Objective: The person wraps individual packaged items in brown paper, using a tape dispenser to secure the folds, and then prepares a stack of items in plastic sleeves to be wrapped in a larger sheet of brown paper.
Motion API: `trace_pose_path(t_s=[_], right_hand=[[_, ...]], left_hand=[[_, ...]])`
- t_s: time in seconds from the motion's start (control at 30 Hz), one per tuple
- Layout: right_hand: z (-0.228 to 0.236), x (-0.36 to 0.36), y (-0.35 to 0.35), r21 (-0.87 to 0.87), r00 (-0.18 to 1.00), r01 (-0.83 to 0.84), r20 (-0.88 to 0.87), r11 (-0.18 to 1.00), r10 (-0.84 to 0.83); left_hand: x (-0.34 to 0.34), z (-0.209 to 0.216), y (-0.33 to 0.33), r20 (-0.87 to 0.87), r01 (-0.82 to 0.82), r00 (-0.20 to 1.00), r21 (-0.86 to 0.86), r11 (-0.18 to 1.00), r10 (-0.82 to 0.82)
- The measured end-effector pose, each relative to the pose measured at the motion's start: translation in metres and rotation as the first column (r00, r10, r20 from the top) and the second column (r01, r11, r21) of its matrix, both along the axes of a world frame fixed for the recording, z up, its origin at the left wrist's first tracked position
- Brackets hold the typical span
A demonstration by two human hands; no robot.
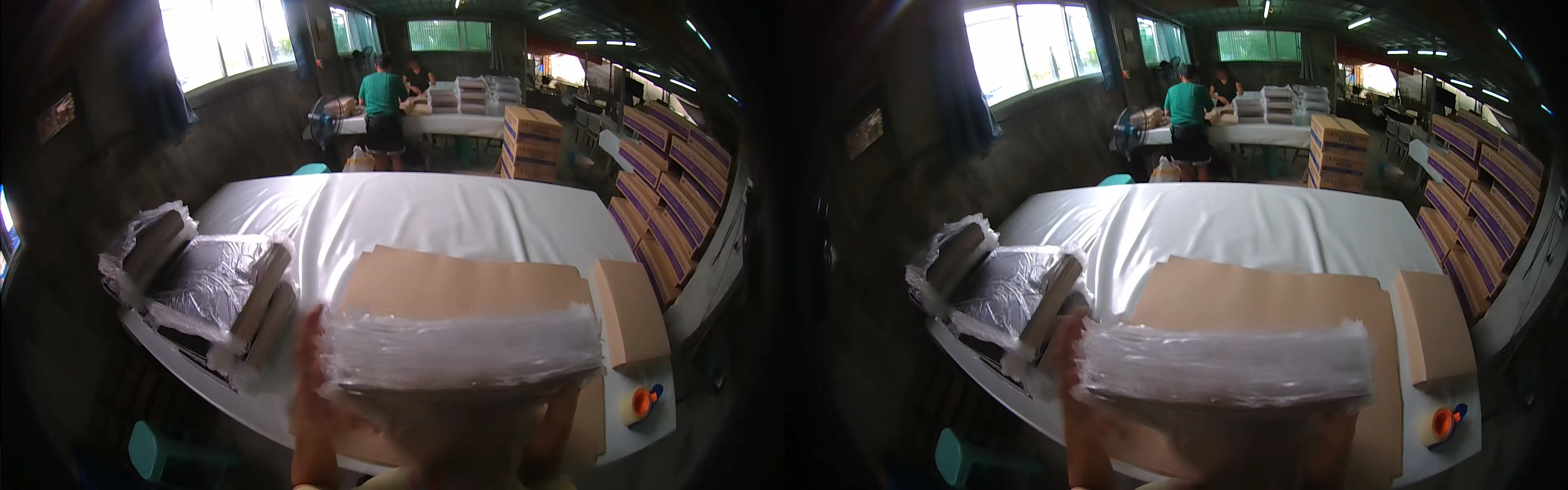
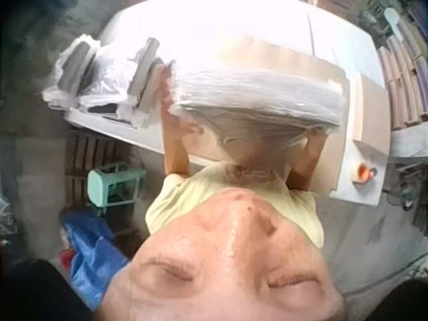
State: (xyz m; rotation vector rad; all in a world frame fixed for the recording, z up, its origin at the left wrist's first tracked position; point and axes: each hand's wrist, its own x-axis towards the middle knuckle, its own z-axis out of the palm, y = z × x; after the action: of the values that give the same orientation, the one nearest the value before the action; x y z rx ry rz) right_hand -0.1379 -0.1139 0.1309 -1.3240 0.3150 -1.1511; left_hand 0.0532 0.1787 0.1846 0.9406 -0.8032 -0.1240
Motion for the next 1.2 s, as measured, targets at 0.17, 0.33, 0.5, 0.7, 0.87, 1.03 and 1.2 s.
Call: trace_pose_path(t_s=[0.17, 0.33, 0.5, 0.7, 0.87, 1.03, 1.2], right_hand=[[0.009, 0.004, -0.009, -0.013, 0.998, 0.041, 0.043, 0.999, -0.041], [0.049, 0.017, -0.007, -0.042, 0.976, 0.011, 0.217, 0.999, -0.001], [0.120, 0.011, 0.012, -0.283, 0.939, 0.047, 0.339, 0.958, 0.054], [0.216, 0.012, 0.048, -0.857, 0.740, -0.514, -0.469, 0.044, -0.482], [0.185, 0.033, 0.038, -0.834, 0.729, -0.548, -0.435, -0.069, -0.528], [0.179, 0.039, 0.035, -0.889, 0.788, -0.459, -0.412, 0.010, -0.457], [0.182, 0.045, 0.033, -0.882, 0.805, -0.454, -0.466, 0.125, -0.368]], left_hand=[[-0.028, 0.129, -0.032, 0.966, -0.639, 0.259, 0.151, 0.754, 0.025], [-0.026, 0.137, -0.067, 0.851, -0.757, 0.250, 0.470, 0.455, -0.462], [-0.025, 0.128, -0.065, 0.855, -0.737, 0.272, 0.480, 0.477, -0.442], [-0.023, 0.129, -0.072, 0.848, -0.729, 0.287, 0.495, 0.473, -0.445], [-0.031, 0.136, -0.070, 0.894, -0.772, 0.321, 0.438, 0.460, -0.313], [-0.026, 0.127, -0.074, 0.913, -0.772, 0.337, 0.408, 0.488, -0.231], [-0.021, 0.114, -0.078, 0.931, -0.789, 0.326, 0.364, 0.495, -0.165]])
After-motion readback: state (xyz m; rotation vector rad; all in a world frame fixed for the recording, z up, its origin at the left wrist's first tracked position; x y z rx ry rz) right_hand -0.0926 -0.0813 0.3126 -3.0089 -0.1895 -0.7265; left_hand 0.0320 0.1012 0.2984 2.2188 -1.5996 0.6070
